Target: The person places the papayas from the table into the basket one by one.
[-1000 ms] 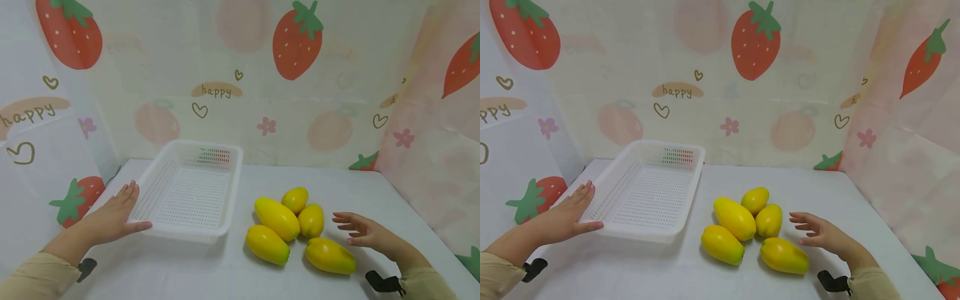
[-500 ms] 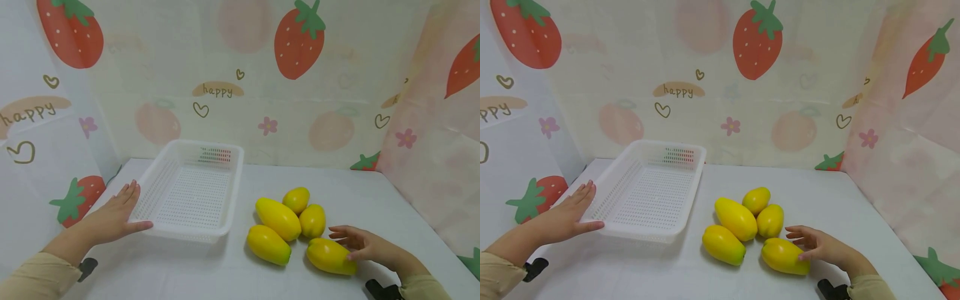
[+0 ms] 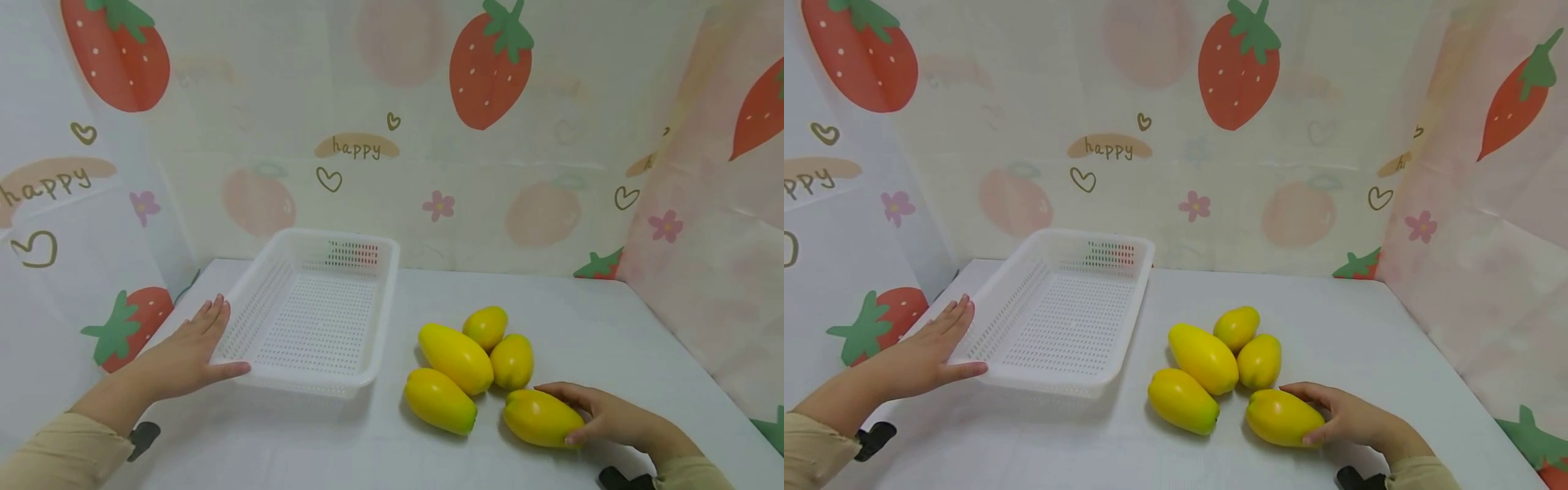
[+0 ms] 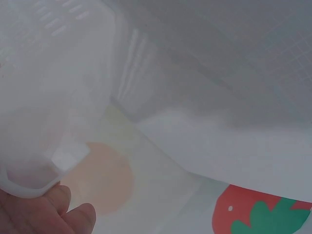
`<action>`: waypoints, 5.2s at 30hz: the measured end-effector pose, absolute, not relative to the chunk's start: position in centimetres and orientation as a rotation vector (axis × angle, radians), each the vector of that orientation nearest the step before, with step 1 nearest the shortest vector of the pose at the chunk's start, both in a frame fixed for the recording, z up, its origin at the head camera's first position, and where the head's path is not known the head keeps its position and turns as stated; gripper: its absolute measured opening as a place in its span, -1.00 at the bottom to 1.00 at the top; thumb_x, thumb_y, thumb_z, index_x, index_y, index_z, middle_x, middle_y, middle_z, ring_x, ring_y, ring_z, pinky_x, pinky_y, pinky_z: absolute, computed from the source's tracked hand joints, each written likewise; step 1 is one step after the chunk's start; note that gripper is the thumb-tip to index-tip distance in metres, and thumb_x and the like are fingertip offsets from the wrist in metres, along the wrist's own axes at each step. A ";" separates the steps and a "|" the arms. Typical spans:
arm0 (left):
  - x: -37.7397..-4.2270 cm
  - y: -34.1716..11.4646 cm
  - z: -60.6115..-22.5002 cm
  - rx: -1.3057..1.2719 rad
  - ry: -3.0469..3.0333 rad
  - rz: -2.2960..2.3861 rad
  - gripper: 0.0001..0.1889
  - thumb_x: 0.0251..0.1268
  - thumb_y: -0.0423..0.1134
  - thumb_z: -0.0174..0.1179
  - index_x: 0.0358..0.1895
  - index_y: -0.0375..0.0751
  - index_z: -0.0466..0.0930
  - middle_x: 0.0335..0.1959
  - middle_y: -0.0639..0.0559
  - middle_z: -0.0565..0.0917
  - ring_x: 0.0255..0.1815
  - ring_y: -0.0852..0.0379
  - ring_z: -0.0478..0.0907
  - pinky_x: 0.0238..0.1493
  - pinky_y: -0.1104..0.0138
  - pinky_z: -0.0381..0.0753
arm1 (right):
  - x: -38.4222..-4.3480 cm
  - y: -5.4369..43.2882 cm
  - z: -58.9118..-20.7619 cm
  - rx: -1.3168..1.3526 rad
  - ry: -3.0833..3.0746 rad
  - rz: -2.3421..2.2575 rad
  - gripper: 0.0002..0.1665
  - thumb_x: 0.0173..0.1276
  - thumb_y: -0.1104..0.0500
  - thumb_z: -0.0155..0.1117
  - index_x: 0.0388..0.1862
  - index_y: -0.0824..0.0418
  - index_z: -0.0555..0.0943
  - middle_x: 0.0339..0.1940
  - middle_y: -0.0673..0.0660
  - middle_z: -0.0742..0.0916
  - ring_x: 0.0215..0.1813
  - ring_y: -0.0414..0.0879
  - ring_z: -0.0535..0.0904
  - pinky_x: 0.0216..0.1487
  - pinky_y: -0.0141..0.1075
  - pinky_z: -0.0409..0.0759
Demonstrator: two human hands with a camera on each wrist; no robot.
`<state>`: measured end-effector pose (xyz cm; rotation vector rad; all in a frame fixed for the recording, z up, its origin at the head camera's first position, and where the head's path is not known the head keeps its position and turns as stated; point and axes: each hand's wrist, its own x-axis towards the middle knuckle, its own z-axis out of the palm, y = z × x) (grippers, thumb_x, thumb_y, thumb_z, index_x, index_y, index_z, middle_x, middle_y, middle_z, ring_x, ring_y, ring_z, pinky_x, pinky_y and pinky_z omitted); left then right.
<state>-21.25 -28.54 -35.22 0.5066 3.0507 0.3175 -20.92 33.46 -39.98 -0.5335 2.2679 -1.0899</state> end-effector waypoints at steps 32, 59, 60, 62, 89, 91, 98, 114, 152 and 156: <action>-21.3 -28.4 -35.3 0.493 3.055 0.338 0.24 -0.07 0.51 -0.04 0.40 -0.44 -0.31 0.43 -0.35 -0.22 0.42 -0.28 -0.35 0.25 -0.25 -0.11 | -21.4 33.5 -40.0 -0.611 2.232 -1.267 -0.40 0.26 0.24 0.19 0.28 0.24 0.30 0.18 -0.05 0.51 0.08 -0.24 0.46 0.06 -0.52 0.40; -20.7 -28.0 -35.0 0.496 3.054 0.354 0.23 -0.05 0.50 -0.05 0.39 -0.49 -0.27 0.43 -0.37 -0.19 0.42 -0.30 -0.32 0.27 -0.21 -0.08 | -21.9 34.3 -36.2 -0.780 2.289 -1.327 -0.48 0.27 0.35 0.14 0.22 0.33 0.31 0.08 -0.11 0.53 -0.03 -0.15 0.54 0.00 -0.35 0.55; -20.6 -28.0 -34.9 0.496 3.056 0.352 0.23 -0.05 0.50 -0.05 0.39 -0.49 -0.26 0.43 -0.37 -0.18 0.42 -0.30 -0.31 0.27 -0.21 -0.08 | -22.0 34.2 -35.8 -0.791 2.294 -1.330 -0.48 0.27 0.35 0.14 0.22 0.33 0.31 0.08 -0.11 0.53 -0.04 -0.14 0.54 -0.01 -0.35 0.55; -20.5 -27.8 -34.8 0.489 3.057 0.350 0.23 -0.05 0.50 -0.05 0.38 -0.50 -0.25 0.43 -0.37 -0.18 0.42 -0.31 -0.31 0.27 -0.22 -0.07 | -22.4 34.1 -35.3 -0.837 2.298 -1.344 -0.47 0.27 0.38 0.13 0.23 0.34 0.29 0.08 -0.09 0.53 -0.05 -0.11 0.55 -0.02 -0.33 0.56; -20.5 -27.6 -34.8 0.468 3.063 0.320 0.27 -0.09 0.55 -0.09 0.38 -0.52 -0.28 0.42 -0.41 -0.23 0.40 -0.36 -0.29 0.25 -0.24 -0.08 | -28.8 23.8 -30.6 -0.905 2.523 -1.385 -0.40 0.21 0.13 0.29 0.23 0.09 0.36 0.09 0.14 0.51 -0.02 -0.01 0.56 0.01 -0.31 0.55; -20.5 -27.6 -34.8 0.475 3.065 0.324 0.27 -0.09 0.54 -0.08 0.37 -0.53 -0.28 0.41 -0.42 -0.23 0.40 -0.36 -0.28 0.25 -0.24 -0.08 | -29.2 22.6 -30.3 -0.901 2.517 -1.389 -0.40 0.20 0.11 0.30 0.22 0.08 0.37 0.07 0.14 0.53 -0.04 0.00 0.57 0.00 -0.29 0.55; -20.4 -27.6 -34.7 0.483 3.063 0.343 0.26 -0.07 0.51 -0.04 0.37 -0.55 -0.27 0.41 -0.44 -0.22 0.40 -0.37 -0.29 0.25 -0.23 -0.07 | -30.4 18.5 -29.8 -0.919 2.471 -1.366 -0.42 0.18 0.13 0.33 0.19 0.05 0.39 0.05 0.11 0.54 -0.07 -0.01 0.58 0.00 -0.19 0.55; -20.7 -27.5 -35.0 0.471 3.068 0.331 0.26 -0.08 0.51 -0.03 0.37 -0.55 -0.25 0.41 -0.43 -0.20 0.40 -0.36 -0.27 0.25 -0.24 -0.05 | -31.8 12.1 -30.0 -0.981 2.385 -1.394 -0.45 0.18 0.19 0.33 0.16 0.06 0.42 0.00 0.10 0.53 -0.11 0.01 0.58 0.03 -0.21 0.54; -21.0 -27.5 -34.7 0.439 3.053 0.325 0.26 -0.10 0.53 -0.07 0.39 -0.46 -0.29 0.42 -0.39 -0.23 0.40 -0.34 -0.25 0.24 -0.22 -0.06 | -34.9 -0.9 -30.8 -0.979 2.431 -1.248 -0.51 0.10 0.12 0.40 0.03 -0.07 0.49 -0.11 -0.04 0.57 -0.15 -0.06 0.58 -0.10 -0.34 0.56; -21.0 -27.5 -35.0 0.441 3.046 0.329 0.26 -0.10 0.54 -0.07 0.39 -0.46 -0.30 0.42 -0.38 -0.24 0.41 -0.34 -0.27 0.24 -0.21 -0.06 | -35.2 -1.5 -31.3 -0.963 2.434 -1.214 -0.52 0.11 0.12 0.39 0.02 -0.07 0.49 -0.12 -0.03 0.57 -0.10 -0.05 0.54 -0.08 -0.34 0.54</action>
